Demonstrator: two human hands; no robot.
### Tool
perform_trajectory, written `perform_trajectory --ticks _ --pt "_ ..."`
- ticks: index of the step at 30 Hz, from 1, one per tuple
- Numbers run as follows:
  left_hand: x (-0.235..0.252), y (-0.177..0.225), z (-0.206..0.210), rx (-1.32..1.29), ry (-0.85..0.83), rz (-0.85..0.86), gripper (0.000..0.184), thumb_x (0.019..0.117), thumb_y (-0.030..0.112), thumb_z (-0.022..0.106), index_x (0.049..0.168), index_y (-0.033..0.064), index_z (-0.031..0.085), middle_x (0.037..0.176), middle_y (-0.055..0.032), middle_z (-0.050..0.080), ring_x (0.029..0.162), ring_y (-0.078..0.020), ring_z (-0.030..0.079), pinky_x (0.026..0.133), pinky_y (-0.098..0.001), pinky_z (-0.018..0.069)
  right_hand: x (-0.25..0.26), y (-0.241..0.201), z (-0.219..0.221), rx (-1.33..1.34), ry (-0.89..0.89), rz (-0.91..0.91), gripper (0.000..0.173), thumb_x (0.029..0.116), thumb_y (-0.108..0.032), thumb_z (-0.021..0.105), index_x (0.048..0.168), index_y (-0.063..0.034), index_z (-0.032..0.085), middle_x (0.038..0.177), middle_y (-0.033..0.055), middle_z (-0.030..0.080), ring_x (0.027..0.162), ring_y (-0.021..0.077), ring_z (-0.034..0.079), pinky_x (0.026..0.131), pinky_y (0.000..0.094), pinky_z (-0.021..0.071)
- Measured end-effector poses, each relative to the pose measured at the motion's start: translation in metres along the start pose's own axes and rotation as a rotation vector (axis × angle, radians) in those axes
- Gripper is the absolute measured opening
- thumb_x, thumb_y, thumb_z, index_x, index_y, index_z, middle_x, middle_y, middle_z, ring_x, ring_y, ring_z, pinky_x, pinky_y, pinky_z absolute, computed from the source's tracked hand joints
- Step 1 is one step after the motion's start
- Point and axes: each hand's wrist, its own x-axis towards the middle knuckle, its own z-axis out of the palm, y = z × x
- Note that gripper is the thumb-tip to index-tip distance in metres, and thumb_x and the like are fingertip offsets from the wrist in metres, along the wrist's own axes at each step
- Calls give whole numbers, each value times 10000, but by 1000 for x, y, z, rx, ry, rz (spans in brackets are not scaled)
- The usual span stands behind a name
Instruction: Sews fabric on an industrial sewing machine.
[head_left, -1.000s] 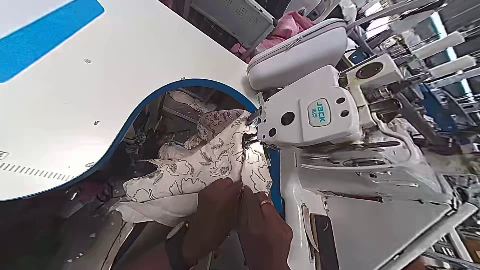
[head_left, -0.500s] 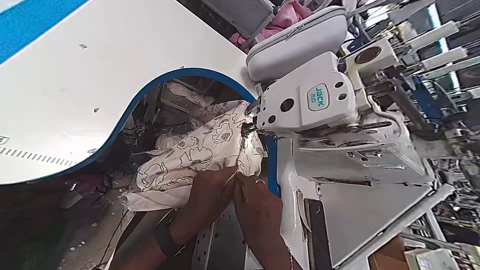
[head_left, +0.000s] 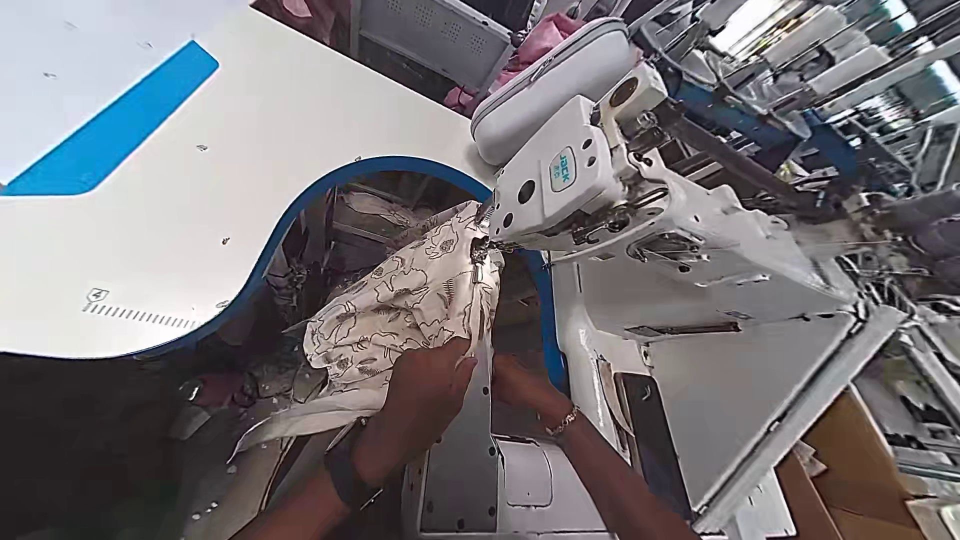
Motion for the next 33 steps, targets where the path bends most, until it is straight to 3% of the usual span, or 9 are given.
perform_trajectory --ticks 3,5,9,13,16,20,24,28,33 --pt "-8 -9 9 -31 122 86 304 1013 177 513 1085 14 759 570 -97 605 486 -247 602 492 -431 491 -42 35 1 294 262 -290 489 825 -295 823 1129 62 685 1057 157 706 990 194 667 934 413 528" --pt "-13 -16 15 -73 159 158 324 1018 190 508 1104 13 765 550 -68 590 461 -198 568 468 -382 466 -97 20 8 328 496 -511 377 826 -396 785 937 -37 762 1096 58 723 1111 59 631 1000 284 502" --pt "-21 -18 19 -72 145 228 294 967 156 518 1060 37 771 514 -32 532 430 -178 522 420 -355 409 -141 -70 40 -4 585 -611 305 908 -243 721 683 -37 707 781 159 685 886 327 677 869 444 524" --pt "-10 -24 29 -163 204 177 302 992 150 507 1071 29 773 560 -25 589 466 -133 544 457 -305 438 -137 -80 30 -250 502 -490 374 941 -309 662 658 -64 667 632 115 626 660 304 656 610 437 498" --pt "9 -22 32 -194 237 137 288 991 138 496 1010 28 762 551 -35 567 459 -154 537 447 -336 427 -132 -83 17 -264 465 -473 375 951 -279 641 654 -50 650 606 122 617 596 297 653 531 439 491" --pt "24 -23 24 -168 205 142 283 983 130 500 1007 17 758 548 -51 557 476 -195 557 456 -375 442 -123 -87 4 -260 462 -469 353 935 -279 657 667 -50 668 630 118 633 644 312 661 559 458 491" --pt "14 -24 13 -124 98 183 273 981 151 512 1022 31 754 521 -52 529 436 -209 534 428 -381 427 -119 -82 1 -226 463 -460 304 902 -332 711 718 -91 724 710 87 696 760 303 655 768 499 422" --pt "13 -24 8 -152 47 182 319 979 115 528 1177 2 751 547 -82 578 463 -236 567 463 -405 456 -116 -78 2 -229 490 -445 327 855 -350 752 669 -87 697 714 91 663 681 268 636 639 447 456" --pt "16 -25 5 -189 -12 164 349 1008 111 510 1265 -22 705 566 -103 589 487 -247 568 509 -406 472 -116 -66 8 -223 499 -430 171 834 -261 758 761 -107 744 796 72 723 795 284 683 779 517 455"
